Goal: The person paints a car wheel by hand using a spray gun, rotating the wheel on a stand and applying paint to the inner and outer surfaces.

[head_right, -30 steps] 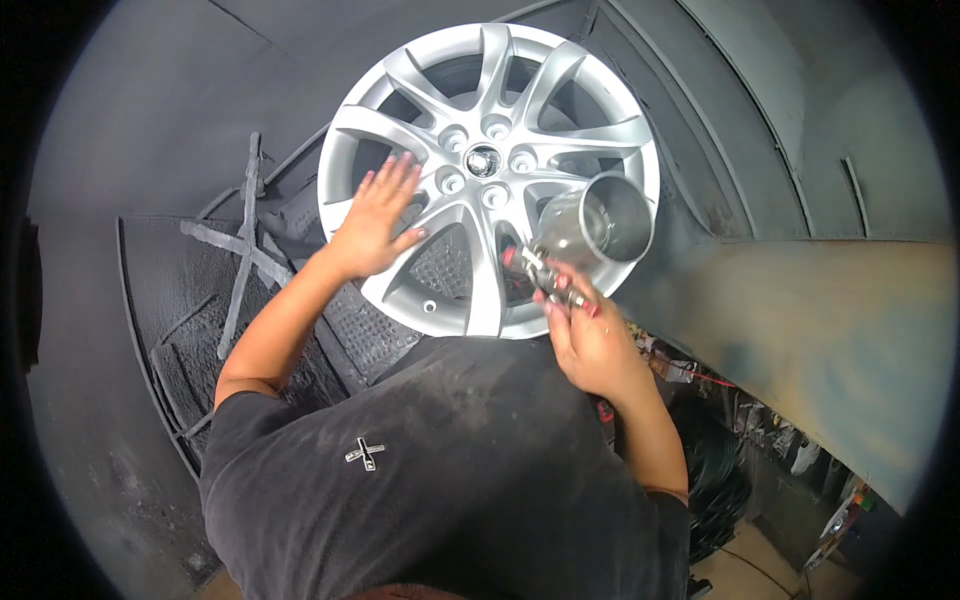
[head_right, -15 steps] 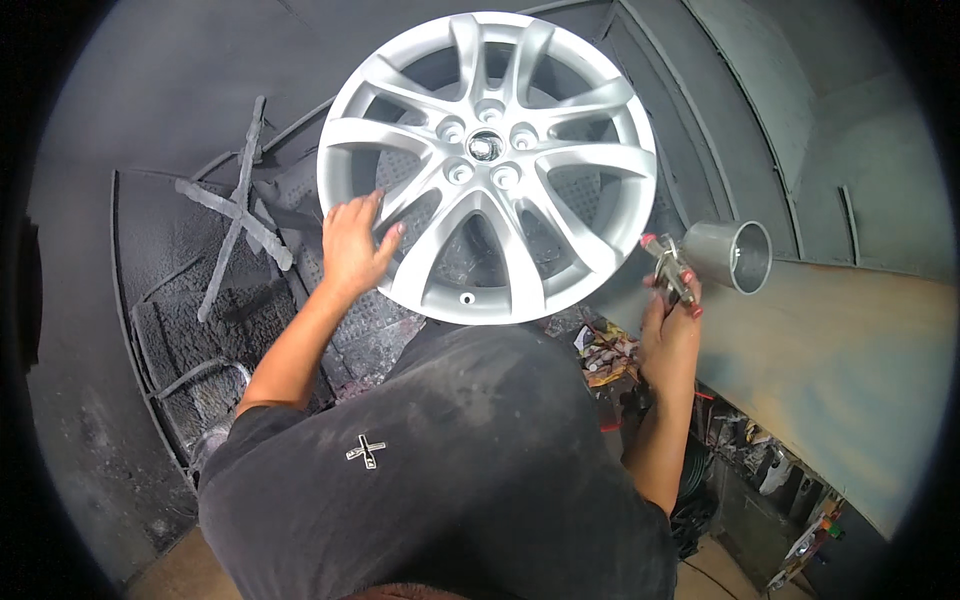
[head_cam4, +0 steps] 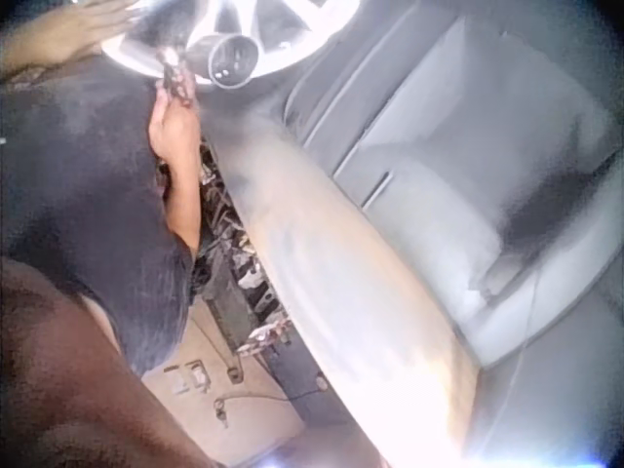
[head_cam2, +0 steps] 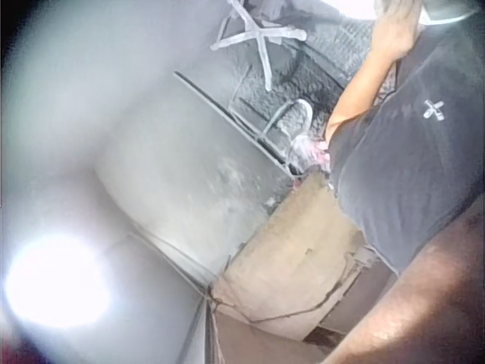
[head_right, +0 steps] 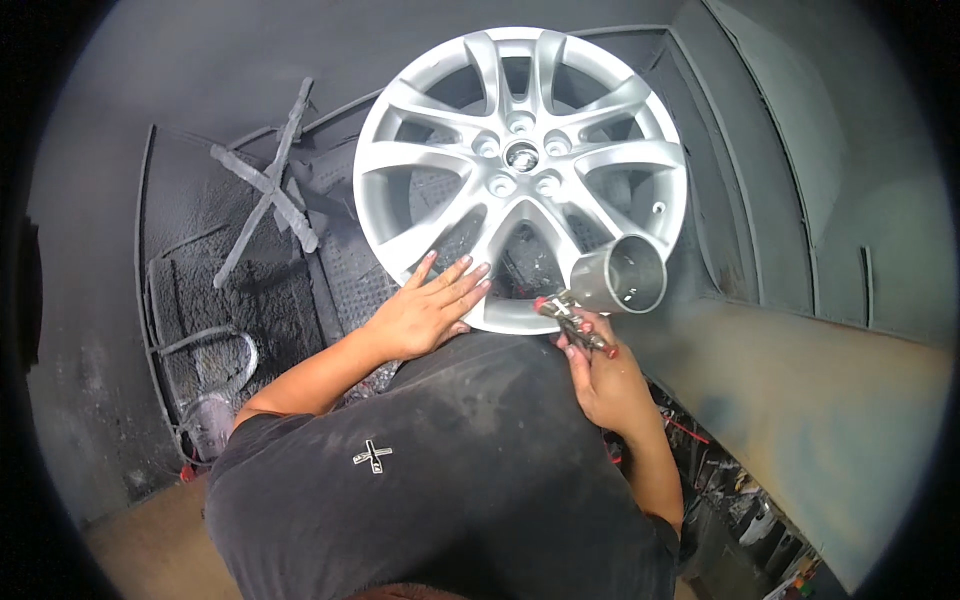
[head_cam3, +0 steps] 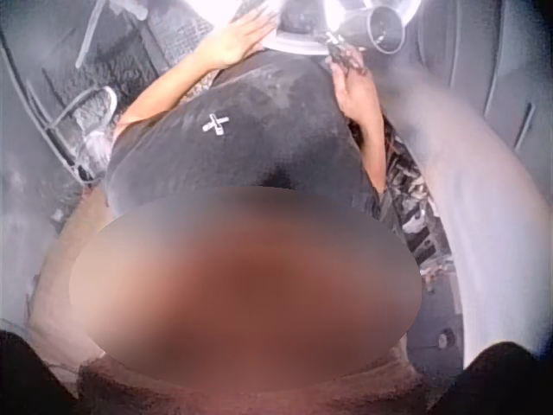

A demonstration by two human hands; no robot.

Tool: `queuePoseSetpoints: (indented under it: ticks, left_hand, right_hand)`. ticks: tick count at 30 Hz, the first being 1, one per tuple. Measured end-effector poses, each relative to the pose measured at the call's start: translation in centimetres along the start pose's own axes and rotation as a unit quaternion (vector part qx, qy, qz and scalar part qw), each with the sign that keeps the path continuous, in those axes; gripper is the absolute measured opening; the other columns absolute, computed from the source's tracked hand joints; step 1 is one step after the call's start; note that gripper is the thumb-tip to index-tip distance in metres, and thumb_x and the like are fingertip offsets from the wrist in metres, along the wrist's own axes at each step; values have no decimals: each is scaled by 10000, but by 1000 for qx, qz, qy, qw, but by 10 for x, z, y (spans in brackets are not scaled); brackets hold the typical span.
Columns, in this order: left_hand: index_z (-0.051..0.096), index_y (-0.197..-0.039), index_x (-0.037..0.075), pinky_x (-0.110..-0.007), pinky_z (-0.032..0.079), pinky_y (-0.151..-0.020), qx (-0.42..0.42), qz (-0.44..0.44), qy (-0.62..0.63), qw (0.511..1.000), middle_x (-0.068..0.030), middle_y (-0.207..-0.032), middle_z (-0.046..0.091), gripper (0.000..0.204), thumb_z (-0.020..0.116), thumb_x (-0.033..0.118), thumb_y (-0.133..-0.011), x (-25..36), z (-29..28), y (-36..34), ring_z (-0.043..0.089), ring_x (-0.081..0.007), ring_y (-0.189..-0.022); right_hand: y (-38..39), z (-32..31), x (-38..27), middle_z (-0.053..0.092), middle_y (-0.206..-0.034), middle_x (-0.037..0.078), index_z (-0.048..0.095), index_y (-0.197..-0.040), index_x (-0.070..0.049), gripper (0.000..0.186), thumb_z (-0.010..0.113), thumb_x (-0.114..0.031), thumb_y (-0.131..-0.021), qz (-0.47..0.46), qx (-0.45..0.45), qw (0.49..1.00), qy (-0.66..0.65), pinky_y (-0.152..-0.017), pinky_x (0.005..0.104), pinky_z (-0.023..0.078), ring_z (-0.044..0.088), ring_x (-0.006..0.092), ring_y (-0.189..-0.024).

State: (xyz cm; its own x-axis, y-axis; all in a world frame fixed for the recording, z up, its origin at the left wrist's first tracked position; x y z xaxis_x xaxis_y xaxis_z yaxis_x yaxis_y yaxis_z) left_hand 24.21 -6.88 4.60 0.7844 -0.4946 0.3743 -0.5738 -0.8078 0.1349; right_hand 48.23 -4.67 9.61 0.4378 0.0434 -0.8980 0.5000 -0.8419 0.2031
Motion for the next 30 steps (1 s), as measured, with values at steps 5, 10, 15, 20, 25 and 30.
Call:
queuePoseSetpoints:
  ticks: [5, 10, 15, 20, 25, 30]
  left_hand:
    - [314, -1575, 80, -606, 123, -1231, 48, -56, -16, 997, -126, -1662, 263, 803, 633, 432, -927, -18, -11, -10, 198, -327, -1553]
    - [263, -1589, 50, -619, 123, -1226, 116, -91, -50, 988, -165, -1662, 243, 858, 582, 510, -939, -69, -43, -38, 192, -360, -1549]
    - [378, -1522, 5, -572, 170, -1233, 148, -155, -110, 971, -176, -1592, 382, 769, 520, 527, -975, -125, -54, -78, 277, -364, -1515]
    - [505, -1434, 14, -556, 293, -1187, 176, -114, -41, 977, -192, -1526, 464, 629, 633, 376, -937, -107, -50, -82, 399, -393, -1440]
    - [540, -1432, 97, -544, 347, -1149, 186, -87, -12, 979, -158, -1512, 490, 577, 662, 336, -922, -108, -58, -83, 449, -369, -1395]
    - [718, -1220, 125, -492, 402, -1102, 206, -27, 134, 969, -109, -1431, 590, 321, 658, 160, -906, -126, -60, -79, 506, -361, -1310]
  right_hand:
    - [-31, 19, -32, 657, -1142, 180, 510, -1327, 58, 360, 530, -3, -972, -14, -113, 993, 17, -865, 397, 530, 692, 314, -996]
    - [-64, 20, -55, 613, -1251, 175, 601, -1198, 72, 247, 547, -21, -976, -110, -70, 988, 84, -887, 421, 521, 674, 349, -993]
    - [-81, 9, -57, 632, -1212, 174, 603, -1197, 79, 243, 537, -25, -986, -79, -19, 996, 35, -872, 412, 521, 678, 345, -965]
    - [-82, -2, -45, 671, -1063, 150, 507, -1330, 53, 349, 524, -11, -987, -29, 19, 999, -3, -819, 386, 531, 685, 308, -892]
    - [-87, -2, -30, 669, -1025, 133, 485, -1358, 19, 378, 525, -9, -983, -45, 21, 999, 7, -805, 386, 530, 681, 299, -889]
    - [-93, -5, -43, 665, -1118, 159, 582, -1249, 39, 280, 549, -14, -976, -91, 25, 991, 96, -805, 401, 532, 682, 331, -911]
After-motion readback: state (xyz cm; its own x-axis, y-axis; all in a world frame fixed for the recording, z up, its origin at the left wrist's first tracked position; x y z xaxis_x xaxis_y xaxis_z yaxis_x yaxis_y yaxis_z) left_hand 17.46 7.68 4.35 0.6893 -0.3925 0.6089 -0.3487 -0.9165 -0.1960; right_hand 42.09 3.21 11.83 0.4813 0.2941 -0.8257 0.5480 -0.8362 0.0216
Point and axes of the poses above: each hand's wrist, its own y-axis away from the middle knuckle, its own z-axis out of the palm, x = y × z, the point moved 7 cm from there along -y, towards the middle knuckle
